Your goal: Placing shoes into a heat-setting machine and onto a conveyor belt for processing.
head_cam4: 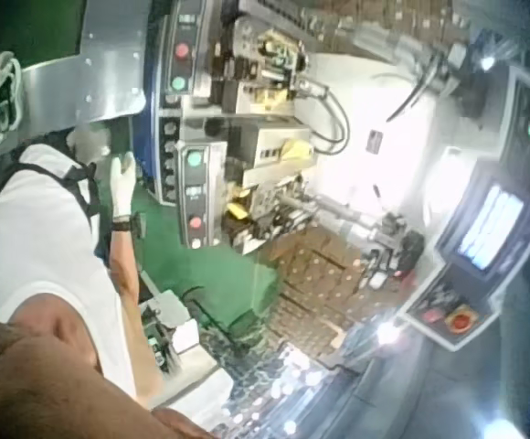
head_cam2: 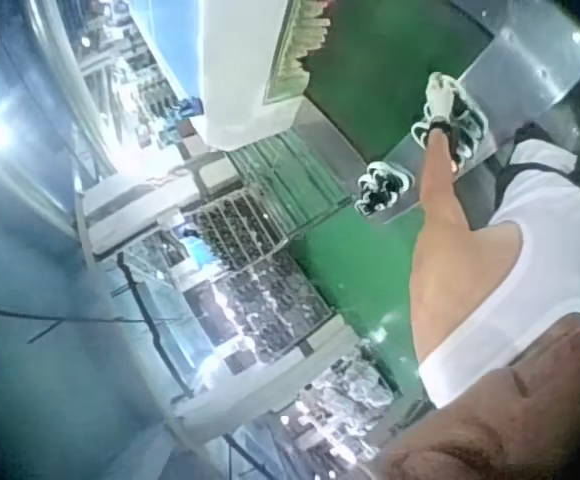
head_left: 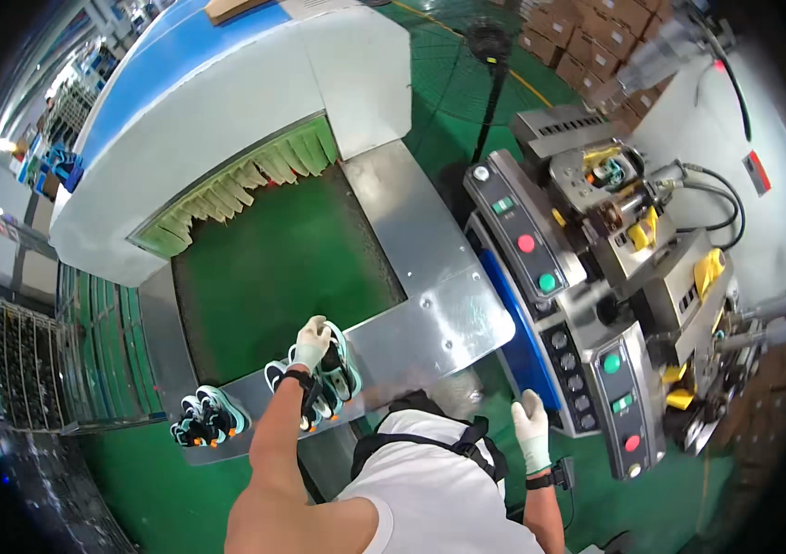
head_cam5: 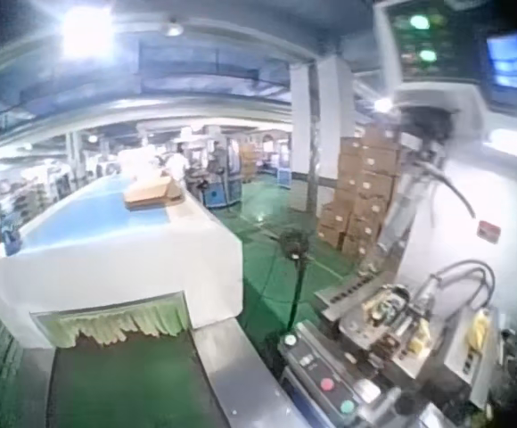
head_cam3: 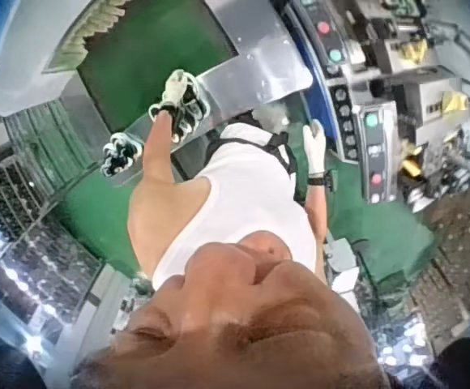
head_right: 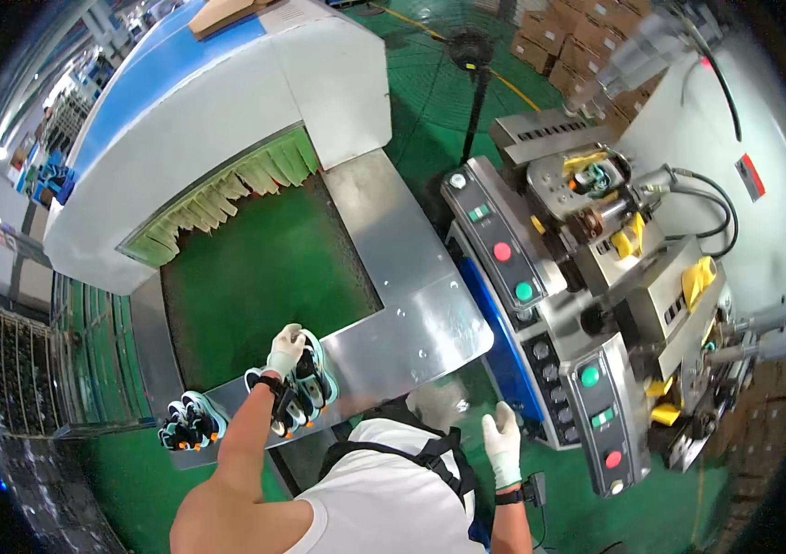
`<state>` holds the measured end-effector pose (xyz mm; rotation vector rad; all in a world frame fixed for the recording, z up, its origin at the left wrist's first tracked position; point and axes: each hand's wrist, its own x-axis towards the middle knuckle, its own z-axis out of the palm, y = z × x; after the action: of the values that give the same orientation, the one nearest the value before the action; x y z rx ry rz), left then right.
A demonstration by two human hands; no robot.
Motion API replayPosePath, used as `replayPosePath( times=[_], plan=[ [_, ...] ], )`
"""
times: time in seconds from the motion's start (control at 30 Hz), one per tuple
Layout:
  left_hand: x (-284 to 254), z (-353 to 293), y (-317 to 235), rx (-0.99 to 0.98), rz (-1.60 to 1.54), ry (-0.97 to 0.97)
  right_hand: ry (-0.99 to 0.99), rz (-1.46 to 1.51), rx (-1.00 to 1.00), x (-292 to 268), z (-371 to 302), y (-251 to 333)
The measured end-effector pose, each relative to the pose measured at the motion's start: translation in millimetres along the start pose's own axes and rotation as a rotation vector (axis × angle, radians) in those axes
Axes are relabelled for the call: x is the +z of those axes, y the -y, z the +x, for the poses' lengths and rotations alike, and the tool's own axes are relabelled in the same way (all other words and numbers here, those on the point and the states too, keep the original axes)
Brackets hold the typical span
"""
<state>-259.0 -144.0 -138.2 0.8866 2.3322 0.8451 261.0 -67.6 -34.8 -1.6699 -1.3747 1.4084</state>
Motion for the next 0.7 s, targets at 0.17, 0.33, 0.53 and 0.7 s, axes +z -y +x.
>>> replayPosePath(
  times=[0.17,0.33,0.53,0.7],
  plan=[
    [-8,77,31,0.009,-0.072,-0.103,0.176,-0.285,0.077,81,48,59],
    [-50,203,76,0.041,0.024,-0.36,0.363,-0.611,-0.073,171,112,85],
    [-144,350,167,0.063,0.207,-0.707,0.543,-0.76,-0.3,338,194,102],
    [-303,449,291,-0.23,0.422,-0.501,0.581,-0.821,-0.655,478,221,99]
  ],
)
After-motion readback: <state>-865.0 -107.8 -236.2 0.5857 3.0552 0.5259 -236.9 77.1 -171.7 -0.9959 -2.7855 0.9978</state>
